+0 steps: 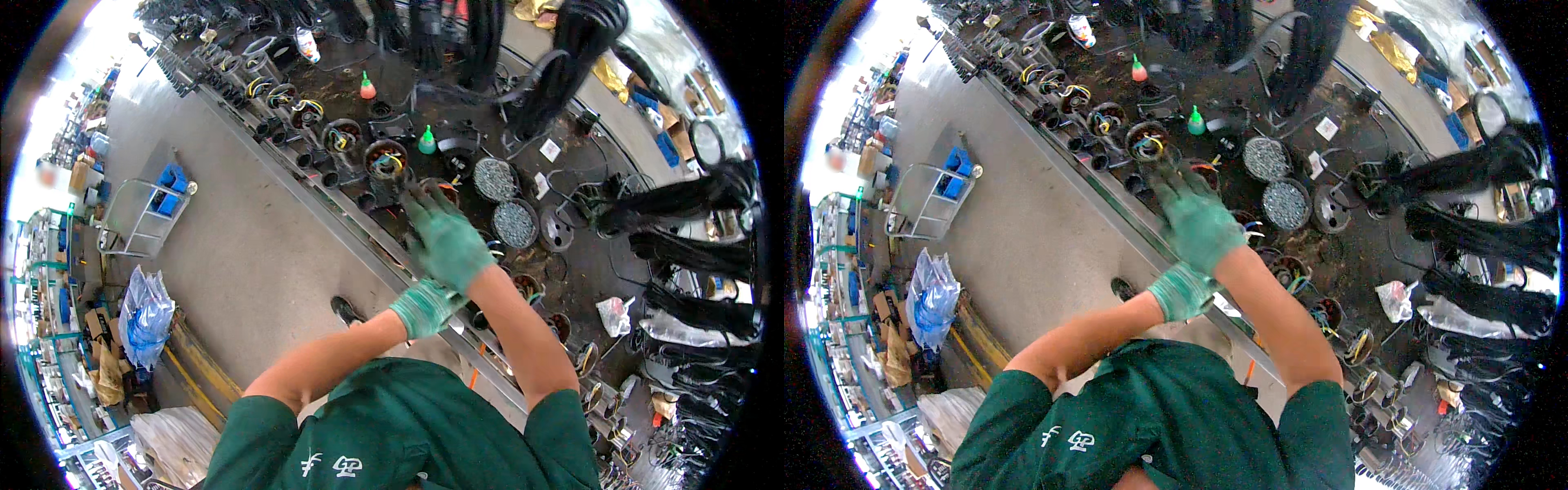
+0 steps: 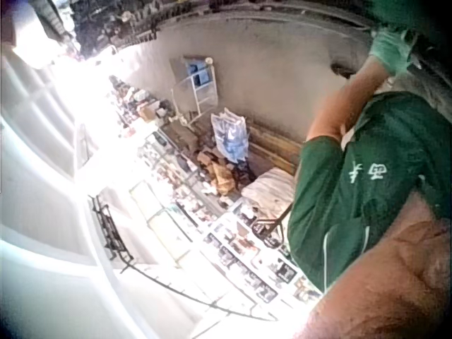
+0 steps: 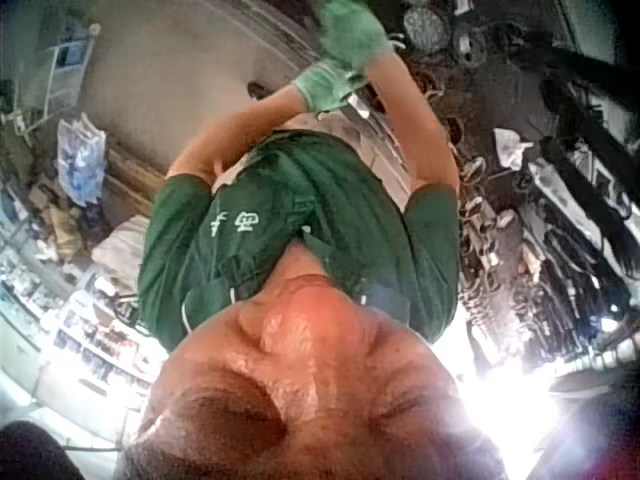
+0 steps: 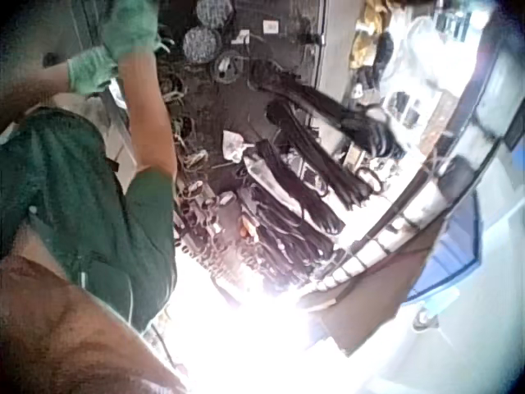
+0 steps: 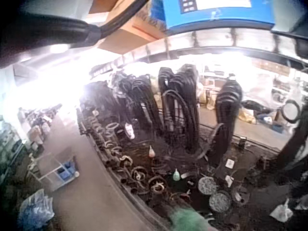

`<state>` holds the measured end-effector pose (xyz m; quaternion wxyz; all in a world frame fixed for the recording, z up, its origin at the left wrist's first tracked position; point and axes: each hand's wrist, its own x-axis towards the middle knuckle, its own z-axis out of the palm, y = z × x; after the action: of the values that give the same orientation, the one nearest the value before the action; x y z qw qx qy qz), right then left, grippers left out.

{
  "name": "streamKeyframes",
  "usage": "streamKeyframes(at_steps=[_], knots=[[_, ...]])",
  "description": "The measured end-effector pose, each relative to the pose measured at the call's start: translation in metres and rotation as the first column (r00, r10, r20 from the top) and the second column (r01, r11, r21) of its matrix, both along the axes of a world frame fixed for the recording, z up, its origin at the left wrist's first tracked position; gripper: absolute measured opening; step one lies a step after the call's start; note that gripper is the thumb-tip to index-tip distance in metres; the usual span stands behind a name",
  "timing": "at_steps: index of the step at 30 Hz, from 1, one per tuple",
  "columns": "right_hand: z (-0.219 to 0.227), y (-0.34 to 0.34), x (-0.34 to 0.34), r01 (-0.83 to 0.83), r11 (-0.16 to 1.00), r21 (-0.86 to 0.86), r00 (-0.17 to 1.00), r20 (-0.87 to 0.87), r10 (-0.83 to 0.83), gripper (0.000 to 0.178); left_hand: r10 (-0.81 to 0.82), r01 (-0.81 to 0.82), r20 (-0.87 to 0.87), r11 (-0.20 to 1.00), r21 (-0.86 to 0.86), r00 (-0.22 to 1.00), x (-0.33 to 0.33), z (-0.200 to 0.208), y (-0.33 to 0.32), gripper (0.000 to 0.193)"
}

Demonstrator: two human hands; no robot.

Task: The person uses a hammer to tap circular metal discs into cylindrical housings arranged on a workbench. They then walk to another section of the bench and continue tapping similar components into place. The task involves repetitive manual assembly of electrical parts.

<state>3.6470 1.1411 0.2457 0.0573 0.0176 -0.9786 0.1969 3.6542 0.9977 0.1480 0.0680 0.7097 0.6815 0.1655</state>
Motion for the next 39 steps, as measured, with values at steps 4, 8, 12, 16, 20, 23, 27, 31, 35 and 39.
streamKeyframes(at_steps=[4, 8, 12, 16, 20, 23, 27, 31, 35, 39], knots=[[-0.064, -0.023, -0.086, -0.031, 0.972, 0.233, 0.999, 0.022, 0.026, 0.071, -0.093, 0.104, -0.073, 0.983, 0.149, 0.993, -0.012, -0.018, -0.001, 0.048], [-0.06, -0.03, -0.093, -0.037, 0.96, 0.276, 0.991, 0.131, 0.001, 0.075, -0.189, 0.18, 0.025, 0.96, 0.215, 0.982, -0.037, -0.037, -0.013, 0.06], [-0.066, -0.023, -0.09, -0.03, 0.936, 0.351, 0.988, 0.15, -0.024, 0.08, -0.289, 0.254, 0.187, 0.948, 0.191, 0.939, -0.105, -0.015, -0.063, 0.065], [-0.055, -0.033, -0.093, -0.03, 0.916, 0.399, 0.963, 0.258, -0.08, 0.084, 0.098, -0.104, 0.213, 0.994, 0.016, 0.972, -0.245, 0.003, -0.117, 0.06], [-0.055, -0.043, -0.1, -0.004, 0.906, 0.422, 0.953, 0.277, -0.124, 0.089, 0.521, -0.509, -0.089, 0.851, 0.124, 0.849, -0.378, 0.022, -0.132, 0.079], [-0.051, -0.045, -0.106, -0.009, 0.908, 0.419, 0.947, 0.296, -0.127, 0.089, 0.41, -0.419, -0.219, 0.908, 0.002, 0.886, -0.428, 0.002, -0.136, 0.087], [-0.035, -0.056, -0.109, 0.089, 0.935, 0.344, 0.908, 0.358, -0.218, 0.089, 0.361, -0.368, -0.165, 0.93, -0.014, 0.918, -0.433, 0.001, -0.136, 0.092], [-0.01, -0.056, -0.145, 0.14, 0.949, 0.282, 0.877, 0.411, -0.251, 0.069, 0.326, -0.324, -0.204, 0.945, 0.048, 0.923, -0.439, -0.011, -0.134, 0.081], [0.035, -0.102, -0.259, 0.219, 0.971, 0.094, 0.948, 0.215, -0.235, 0.046, 0.266, -0.278, -0.217, 0.96, -0.024, 0.939, -0.451, -0.014, -0.139, 0.079], [0.026, -0.153, -0.414, -0.056, 0.998, 0.012, 0.998, -0.014, 0.056, 0.057, 0.188, -0.207, -0.143, 0.968, -0.139, 0.972, -0.458, -0.003, -0.138, 0.058]])
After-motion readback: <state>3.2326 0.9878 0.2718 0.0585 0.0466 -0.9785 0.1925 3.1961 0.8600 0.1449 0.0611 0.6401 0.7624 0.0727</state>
